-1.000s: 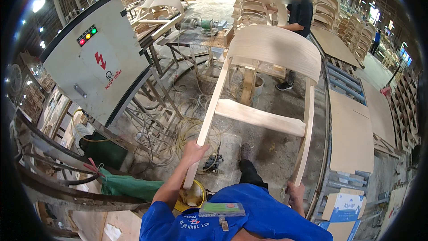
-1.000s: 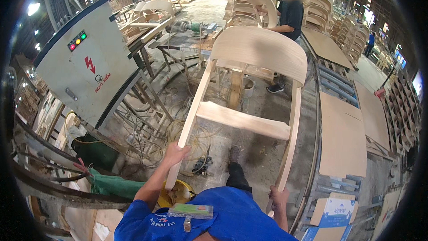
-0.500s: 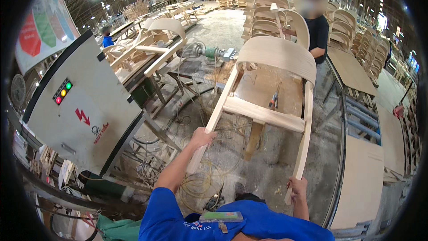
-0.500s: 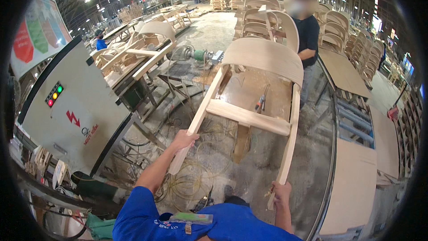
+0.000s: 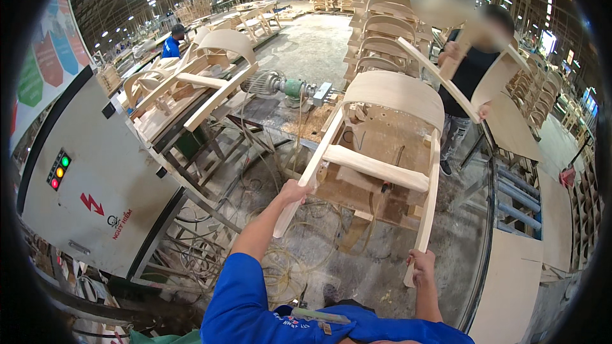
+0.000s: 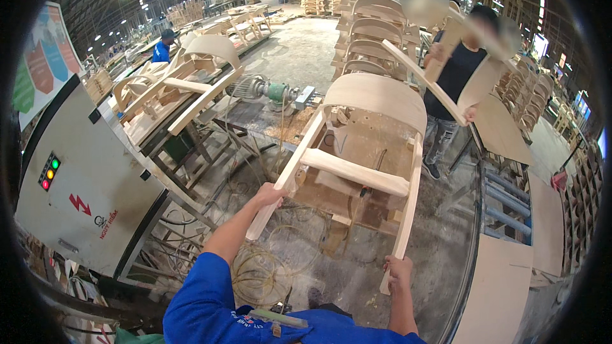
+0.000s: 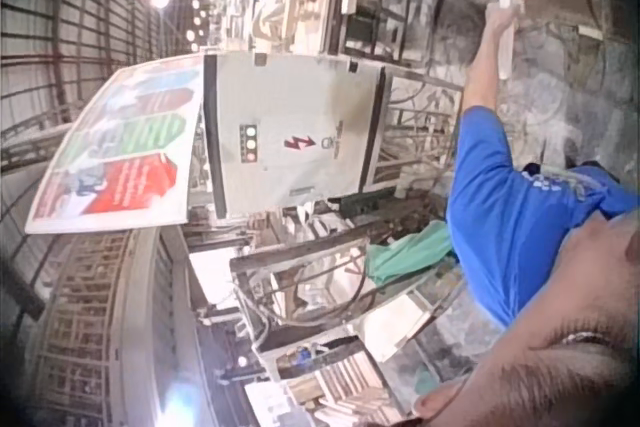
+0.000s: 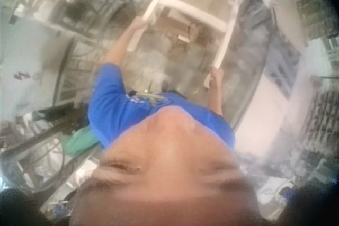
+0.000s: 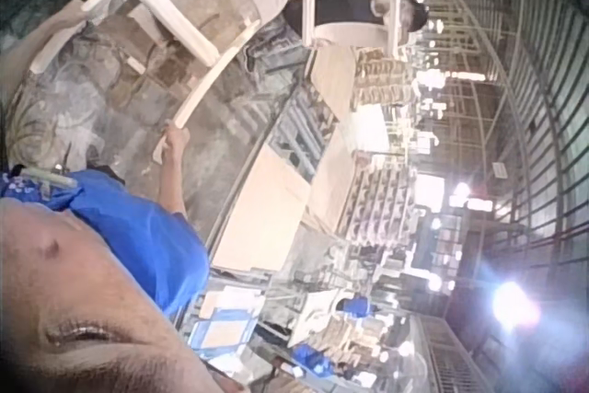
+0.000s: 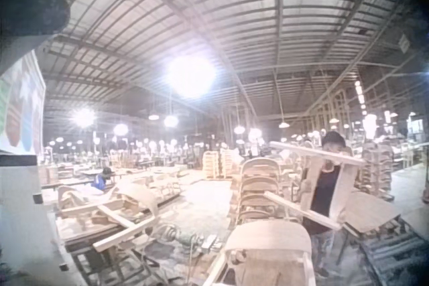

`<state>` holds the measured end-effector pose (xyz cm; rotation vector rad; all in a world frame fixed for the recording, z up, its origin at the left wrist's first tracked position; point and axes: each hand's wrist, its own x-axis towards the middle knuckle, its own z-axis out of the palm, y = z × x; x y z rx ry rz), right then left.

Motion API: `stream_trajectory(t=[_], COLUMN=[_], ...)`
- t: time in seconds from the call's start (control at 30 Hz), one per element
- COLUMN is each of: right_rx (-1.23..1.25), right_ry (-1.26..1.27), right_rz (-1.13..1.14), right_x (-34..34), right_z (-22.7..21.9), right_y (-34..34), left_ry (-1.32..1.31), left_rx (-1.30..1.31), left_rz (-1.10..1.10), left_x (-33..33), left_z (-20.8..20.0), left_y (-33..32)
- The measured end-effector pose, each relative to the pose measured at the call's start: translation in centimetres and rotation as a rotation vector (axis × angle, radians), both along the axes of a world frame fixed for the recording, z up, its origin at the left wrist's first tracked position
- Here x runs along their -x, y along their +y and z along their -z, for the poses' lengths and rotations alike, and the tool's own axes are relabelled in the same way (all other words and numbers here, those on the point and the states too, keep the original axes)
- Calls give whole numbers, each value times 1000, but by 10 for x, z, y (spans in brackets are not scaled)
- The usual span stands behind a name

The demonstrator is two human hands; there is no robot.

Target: The person assembles wooden chair frames by picking up frames and curved backrest pieces, placing them on a jig, and pressing them together. The person repeats this process for multiple units, moving finished frames aside.

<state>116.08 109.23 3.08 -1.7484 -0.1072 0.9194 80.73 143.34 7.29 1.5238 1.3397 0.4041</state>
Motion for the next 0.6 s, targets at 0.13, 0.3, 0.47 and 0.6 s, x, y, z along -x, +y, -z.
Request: stream_trajectory(t=[0.13,0.3,0.47,0.6], right_rx=[24,9,27,40], right_ry=[-21,-9,4,12], right_rz=[17,33,8,14], right_x=[-5,4,0,-2], right_z=[7,12,6,4], right_y=[11,11,13,16], left_ry=[8,4,-14,179], left_rx=[14,30,72,-45], left_rz=[7,15,2,42], left_x=[-9,-2,-4,-9], left_z=[6,22,29,24], left_y=[11,15,18,24])
